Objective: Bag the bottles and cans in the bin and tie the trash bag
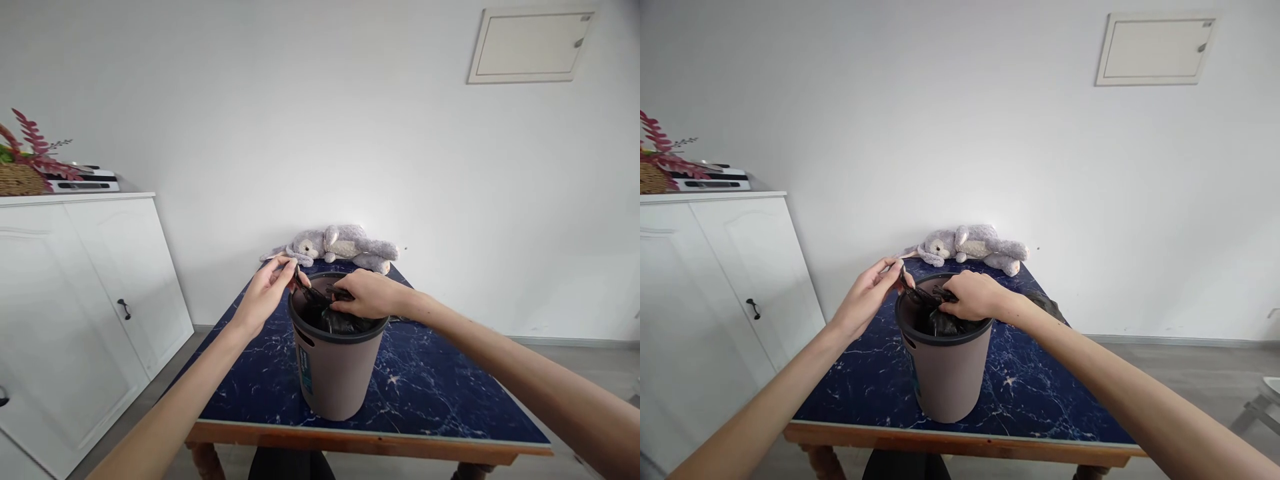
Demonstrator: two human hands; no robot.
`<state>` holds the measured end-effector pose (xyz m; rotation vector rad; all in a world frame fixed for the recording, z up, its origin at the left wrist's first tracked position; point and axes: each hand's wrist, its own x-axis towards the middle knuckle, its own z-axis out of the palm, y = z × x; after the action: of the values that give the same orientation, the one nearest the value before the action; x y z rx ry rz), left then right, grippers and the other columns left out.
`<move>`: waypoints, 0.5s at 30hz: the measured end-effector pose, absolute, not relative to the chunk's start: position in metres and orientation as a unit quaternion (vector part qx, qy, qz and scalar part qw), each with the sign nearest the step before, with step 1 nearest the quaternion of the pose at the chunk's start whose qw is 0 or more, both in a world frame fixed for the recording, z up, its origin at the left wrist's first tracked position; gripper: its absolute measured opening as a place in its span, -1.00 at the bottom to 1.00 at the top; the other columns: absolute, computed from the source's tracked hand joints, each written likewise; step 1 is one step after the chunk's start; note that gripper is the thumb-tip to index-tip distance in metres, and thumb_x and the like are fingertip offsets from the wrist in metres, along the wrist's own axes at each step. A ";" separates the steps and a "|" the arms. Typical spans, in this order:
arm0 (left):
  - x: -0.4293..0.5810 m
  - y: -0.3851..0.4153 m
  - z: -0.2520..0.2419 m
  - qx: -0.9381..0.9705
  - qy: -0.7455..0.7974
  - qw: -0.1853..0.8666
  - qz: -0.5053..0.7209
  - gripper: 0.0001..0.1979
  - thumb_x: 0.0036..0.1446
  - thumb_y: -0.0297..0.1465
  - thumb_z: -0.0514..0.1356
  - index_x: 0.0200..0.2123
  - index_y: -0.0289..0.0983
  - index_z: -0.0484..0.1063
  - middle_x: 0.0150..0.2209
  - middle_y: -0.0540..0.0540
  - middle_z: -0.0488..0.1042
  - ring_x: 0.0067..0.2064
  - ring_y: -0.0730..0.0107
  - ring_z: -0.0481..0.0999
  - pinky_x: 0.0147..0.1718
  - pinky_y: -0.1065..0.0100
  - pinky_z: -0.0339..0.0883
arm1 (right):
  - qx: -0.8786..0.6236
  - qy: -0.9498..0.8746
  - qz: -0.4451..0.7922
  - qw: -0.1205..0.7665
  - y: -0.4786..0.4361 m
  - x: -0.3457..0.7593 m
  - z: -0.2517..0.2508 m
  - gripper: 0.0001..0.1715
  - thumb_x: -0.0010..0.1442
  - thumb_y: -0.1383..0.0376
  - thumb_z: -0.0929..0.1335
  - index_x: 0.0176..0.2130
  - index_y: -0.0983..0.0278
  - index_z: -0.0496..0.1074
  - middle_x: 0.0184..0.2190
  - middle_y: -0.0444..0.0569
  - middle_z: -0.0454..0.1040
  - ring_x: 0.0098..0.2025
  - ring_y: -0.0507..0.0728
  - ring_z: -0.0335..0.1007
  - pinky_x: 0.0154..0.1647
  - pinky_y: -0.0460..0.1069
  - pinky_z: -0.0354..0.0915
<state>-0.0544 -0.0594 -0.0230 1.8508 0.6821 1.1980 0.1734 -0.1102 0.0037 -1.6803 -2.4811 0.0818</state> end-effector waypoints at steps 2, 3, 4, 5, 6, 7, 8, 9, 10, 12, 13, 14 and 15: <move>-0.060 -0.053 -0.032 0.702 0.265 0.436 0.497 -0.57 0.42 0.04 0.21 -0.02 -0.21 0.49 0.07 -0.22 0.63 0.03 0.15 0.57 -0.03 0.24 0.41 | -0.569 -0.818 0.024 0.079 -0.109 0.172 -0.001 -0.74 0.39 0.19 0.38 -0.31 0.27 0.49 -0.36 -0.01 0.54 -0.42 0.08 0.33 -0.43 0.02 0.01; -0.063 -0.049 -0.039 0.681 0.262 0.451 0.514 -0.54 0.41 0.07 0.19 0.01 -0.20 0.49 0.18 -0.24 0.58 0.14 0.10 0.56 0.00 0.23 0.44 | -0.574 -0.814 0.023 0.084 -0.108 0.172 -0.003 -0.75 0.38 0.21 0.37 -0.33 0.27 0.47 -0.37 0.00 0.53 -0.42 0.09 0.32 -0.43 0.02 0.01; -0.068 -0.044 -0.047 0.658 0.264 0.460 0.535 -0.51 0.41 0.10 0.17 0.03 -0.19 0.49 0.26 -0.24 0.53 0.22 0.06 0.53 0.04 0.22 0.46 | -0.578 -0.811 0.023 0.090 -0.107 0.172 -0.005 -0.75 0.36 0.21 0.37 -0.36 0.26 0.45 -0.37 0.01 0.52 -0.41 0.09 0.31 -0.43 0.02 0.01; -0.073 -0.038 -0.056 0.637 0.280 0.458 0.554 -0.48 0.41 0.14 0.13 0.05 -0.18 0.48 0.30 -0.24 0.49 0.27 0.05 0.51 0.07 0.21 0.47 | -0.580 -0.808 0.025 0.098 -0.104 0.172 -0.006 -0.74 0.35 0.21 0.38 -0.38 0.26 0.42 -0.38 0.01 0.51 -0.41 0.10 0.30 -0.43 0.03 0.01; -0.079 -0.033 -0.068 0.620 0.306 0.448 0.567 -0.45 0.41 0.17 0.10 0.05 -0.17 0.46 0.31 -0.23 0.48 0.28 0.05 0.51 0.08 0.20 0.48 | -0.583 -0.805 0.028 0.107 -0.102 0.173 -0.007 -0.73 0.34 0.21 0.38 -0.39 0.25 0.40 -0.39 0.00 0.50 -0.41 0.10 0.29 -0.42 0.03 0.01; -0.086 -0.028 -0.081 0.606 0.345 0.428 0.575 -0.43 0.39 0.19 0.08 0.04 -0.17 0.45 0.29 -0.23 0.50 0.27 0.05 0.53 0.10 0.19 0.48 | -0.584 -0.802 0.034 0.118 -0.099 0.174 -0.007 -0.72 0.33 0.20 0.38 -0.40 0.24 0.37 -0.40 -0.01 0.49 -0.41 0.10 0.29 -0.42 0.03 0.01; -0.092 -0.024 -0.097 0.602 0.395 0.400 0.567 -0.39 0.37 0.23 0.04 0.02 -0.17 0.45 0.23 -0.22 0.54 0.23 0.07 0.56 0.09 0.19 0.49 | -0.585 -0.799 0.042 0.131 -0.097 0.175 -0.007 -0.71 0.33 0.20 0.37 -0.41 0.23 0.35 -0.41 -0.01 0.47 -0.41 0.10 0.29 -0.42 0.03 0.01; -0.099 -0.021 -0.113 0.599 0.427 0.390 0.554 -0.36 0.34 0.26 0.05 -0.04 -0.19 0.46 0.15 -0.25 0.57 0.20 0.03 0.58 0.08 0.16 0.49 | -0.587 -0.795 0.052 0.146 -0.094 0.177 -0.006 -0.71 0.33 0.20 0.37 -0.42 0.23 0.34 -0.42 -0.02 0.47 -0.41 0.11 0.29 -0.41 0.03 0.02; -0.105 -0.019 -0.130 0.599 0.449 0.385 0.539 -0.34 0.29 0.28 0.08 -0.10 -0.21 0.48 0.06 -0.28 0.60 0.14 -0.02 0.61 0.05 0.13 0.50 | -0.589 -0.789 0.063 0.163 -0.091 0.178 -0.005 -0.71 0.33 0.21 0.36 -0.43 0.22 0.33 -0.43 -0.03 0.46 -0.40 0.11 0.31 -0.41 0.03 0.04; -0.115 -0.020 -0.164 0.608 0.482 0.381 0.503 -0.31 0.23 0.32 0.11 -0.18 -0.22 0.52 -0.07 -0.27 0.64 0.05 -0.09 0.65 -0.02 0.09 0.50 | -0.595 -0.773 0.089 0.204 -0.087 0.183 -0.001 -0.72 0.31 0.22 0.36 -0.43 0.22 0.34 -0.43 -0.03 0.46 -0.38 0.13 0.34 -0.39 0.03 0.09; -0.119 -0.021 -0.179 0.614 0.493 0.377 0.488 -0.31 0.20 0.33 0.11 -0.21 -0.21 0.52 -0.12 -0.26 0.64 0.01 -0.10 0.66 -0.06 0.08 0.51 | -0.597 -0.763 0.105 0.225 -0.085 0.185 0.001 -0.73 0.31 0.22 0.35 -0.43 0.22 0.34 -0.44 -0.03 0.47 -0.38 0.14 0.36 -0.38 0.03 0.12; -0.122 -0.024 -0.193 0.621 0.502 0.373 0.474 -0.31 0.19 0.34 0.10 -0.24 -0.20 0.53 -0.16 -0.24 0.64 -0.02 -0.10 0.67 -0.09 0.08 0.50 | -0.599 -0.752 0.123 0.247 -0.083 0.187 0.004 -0.72 0.31 0.21 0.35 -0.43 0.22 0.35 -0.43 -0.02 0.48 -0.37 0.14 0.39 -0.37 0.03 0.16; -0.124 -0.027 -0.206 0.628 0.508 0.367 0.462 -0.31 0.18 0.34 0.09 -0.26 -0.18 0.53 -0.20 -0.23 0.64 -0.05 -0.10 0.67 -0.11 0.08 0.50 | -0.599 -0.741 0.144 0.268 -0.082 0.189 0.007 -0.72 0.31 0.20 0.34 -0.42 0.23 0.37 -0.41 -0.01 0.51 -0.35 0.15 0.42 -0.36 0.03 0.21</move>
<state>-0.1243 -0.0268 -0.2057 1.6129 1.3049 1.1857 0.1894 -0.0823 0.0071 -1.6165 -1.9977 0.3877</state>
